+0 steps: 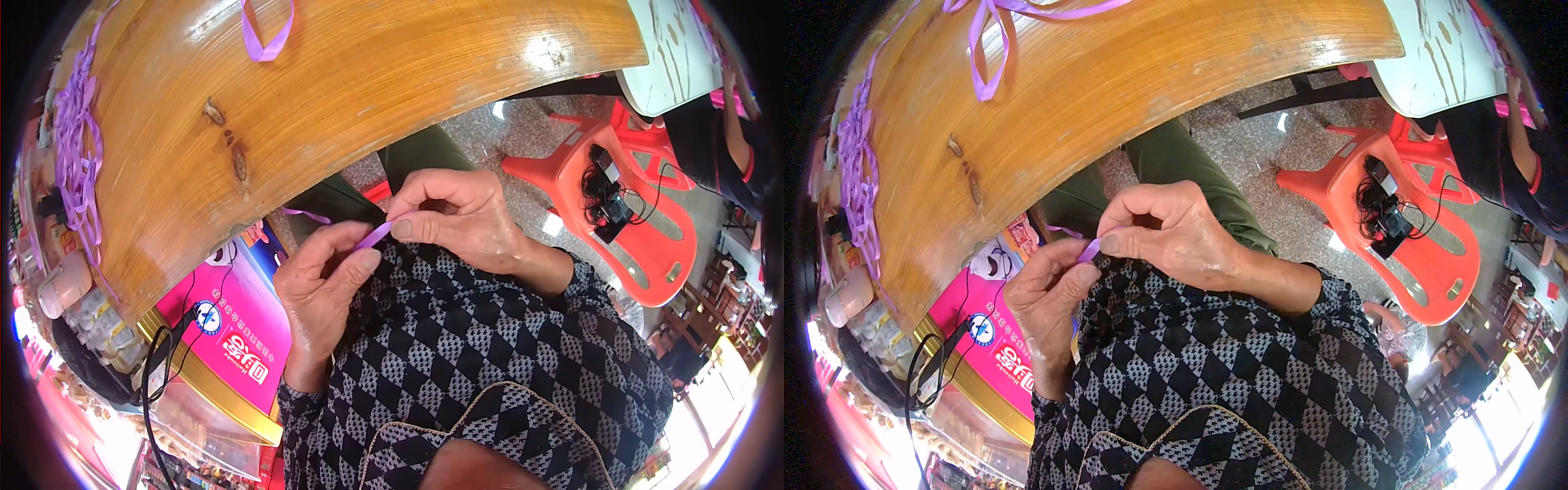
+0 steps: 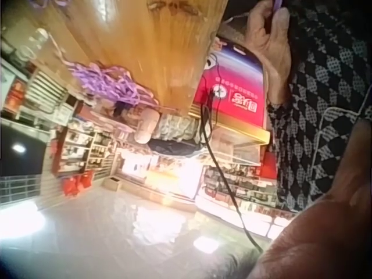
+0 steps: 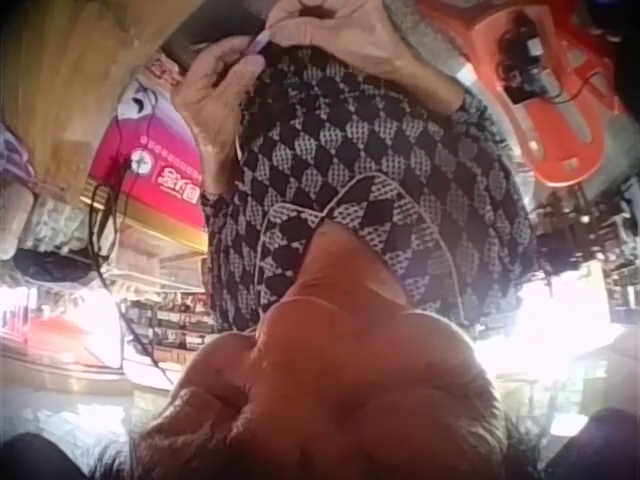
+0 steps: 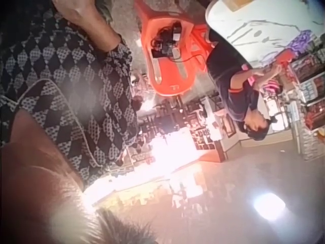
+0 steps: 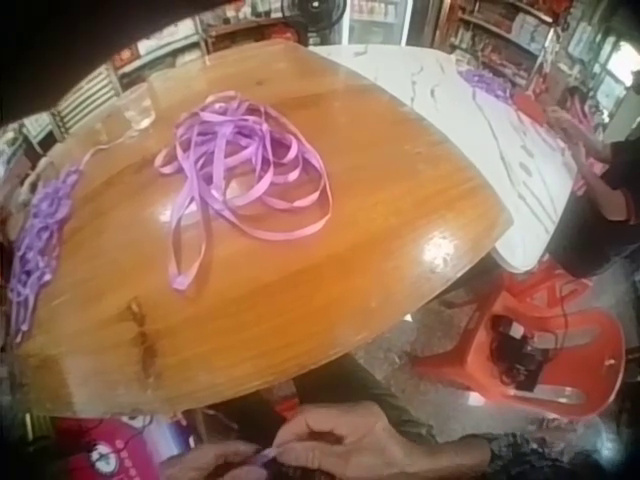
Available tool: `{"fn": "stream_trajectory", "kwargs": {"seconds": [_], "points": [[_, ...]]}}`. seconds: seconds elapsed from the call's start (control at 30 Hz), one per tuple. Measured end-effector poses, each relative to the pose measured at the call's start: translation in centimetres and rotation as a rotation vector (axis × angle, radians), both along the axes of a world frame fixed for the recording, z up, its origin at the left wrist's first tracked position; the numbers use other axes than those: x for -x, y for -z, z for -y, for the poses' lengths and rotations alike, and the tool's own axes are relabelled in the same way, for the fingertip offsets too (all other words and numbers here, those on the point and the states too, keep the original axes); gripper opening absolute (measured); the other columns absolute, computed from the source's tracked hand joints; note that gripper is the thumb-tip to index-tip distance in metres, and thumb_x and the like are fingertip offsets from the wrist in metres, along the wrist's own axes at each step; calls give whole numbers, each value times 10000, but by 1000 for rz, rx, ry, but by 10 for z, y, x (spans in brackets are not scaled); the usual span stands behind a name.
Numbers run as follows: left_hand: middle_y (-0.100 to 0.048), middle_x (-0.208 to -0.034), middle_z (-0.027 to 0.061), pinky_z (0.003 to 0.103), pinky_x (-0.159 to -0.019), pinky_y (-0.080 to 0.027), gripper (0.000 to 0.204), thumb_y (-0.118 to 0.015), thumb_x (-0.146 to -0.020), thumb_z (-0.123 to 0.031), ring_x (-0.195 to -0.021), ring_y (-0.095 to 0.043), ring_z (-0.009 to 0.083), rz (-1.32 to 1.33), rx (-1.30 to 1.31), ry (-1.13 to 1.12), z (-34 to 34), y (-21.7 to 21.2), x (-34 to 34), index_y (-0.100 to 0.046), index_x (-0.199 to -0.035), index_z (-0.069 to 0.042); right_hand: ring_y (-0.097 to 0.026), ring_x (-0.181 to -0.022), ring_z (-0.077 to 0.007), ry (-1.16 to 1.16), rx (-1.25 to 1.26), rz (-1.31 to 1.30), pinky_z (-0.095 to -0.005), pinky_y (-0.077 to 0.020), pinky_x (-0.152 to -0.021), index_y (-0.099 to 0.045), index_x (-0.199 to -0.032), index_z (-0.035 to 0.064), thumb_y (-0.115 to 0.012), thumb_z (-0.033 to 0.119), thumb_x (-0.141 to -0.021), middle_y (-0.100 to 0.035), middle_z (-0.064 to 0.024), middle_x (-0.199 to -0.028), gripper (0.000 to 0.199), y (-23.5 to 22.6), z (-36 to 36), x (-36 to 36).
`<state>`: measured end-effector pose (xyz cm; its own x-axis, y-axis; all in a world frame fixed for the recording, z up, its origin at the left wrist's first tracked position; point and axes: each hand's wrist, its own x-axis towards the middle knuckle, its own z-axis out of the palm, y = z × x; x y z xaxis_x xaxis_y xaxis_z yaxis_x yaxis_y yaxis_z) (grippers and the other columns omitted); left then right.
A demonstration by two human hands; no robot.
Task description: The person picks up a purple ribbon, folds it into a loop, and repeatedly threads the material through itself to form a small knot. After tightening the knot, they set the finished piece aside on the wooden table and pick up another ribbon.
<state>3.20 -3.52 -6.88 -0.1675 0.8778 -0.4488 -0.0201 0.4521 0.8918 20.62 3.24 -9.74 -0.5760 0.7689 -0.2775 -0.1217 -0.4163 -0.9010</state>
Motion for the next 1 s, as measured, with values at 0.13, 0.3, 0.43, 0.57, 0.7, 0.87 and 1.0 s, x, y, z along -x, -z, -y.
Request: {"fn": "stream_trajectory", "kwargs": {"seconds": [0.13, 0.3, 0.43, 0.57, 0.7, 0.87, 1.0], "points": [[-603, -676, 51, 174, -480, -373, 238, -710, -782, -161, -567, -534, 73, 163, 83, 123, 1, 2, 24, -629, -903, 28, -573, -723, -110, 32, -356, 162, -233, -455, -642, -647, -831, -4, -673, 36, -789, -620, -62, -783, 63, 2, -7, -3], [-642, -798, 136, 178, -479, -354, 329, -662, -800, -156, -544, -478, 82, 677, 9, -6, -5, 10, 20, -581, -1034, 61, -572, -654, -223, 93, -938, 340, -314, -454, -570, -636, -748, 25, -693, 27, -704, -607, -78, -707, 73, 16, -3, 1], [-636, -1012, 127, 162, -512, -350, 414, -677, -743, -68, -592, -433, 42, 486, 0, -24, -9, 8, 8, -558, -1127, 32, -480, -563, -230, 93, -1177, 250, -333, -382, -485, -589, -740, -3, -681, 22, -627, -525, -86, -665, 148, 21, 10, 13], [-558, -817, -35, 159, -537, -321, 356, -654, -706, 69, -630, -382, 15, -31, -19, 120, 4, 15, 1, -604, -1045, -29, -483, -569, -233, 91, -1233, 257, -322, -379, -484, -578, -743, -21, -671, 15, -597, -530, -104, -687, 177, 18, 6, 9], [-504, -769, -63, 173, -569, -370, 196, -658, -717, 46, -659, -427, 19, -145, -68, 220, 0, 13, -7, -587, -896, 6, -512, -598, -236, 147, -1272, 266, -311, -409, -501, -580, -772, -22, -669, 16, -562, -569, -119, -760, 231, 18, 7, 11], [-551, -823, -31, 172, -631, -398, 147, -637, -763, 45, -691, -463, 27, 172, 47, 133, -7, 9, -3, -598, -900, 6, -529, -622, -243, 245, -1269, 254, -310, -434, -523, -587, -799, -12, -663, 22, -555, -587, -129, -819, 258, 20, 9, 15], [-578, -847, -15, 188, -690, -424, 161, -647, -768, 49, -736, -503, 43, 324, 51, 60, -12, 4, -1, -610, -916, 1, -535, -638, -228, 218, -1294, 281, -288, -439, -550, -615, -815, 22, -668, 36, -570, -590, -108, -859, 251, 14, 8, 16]]}}
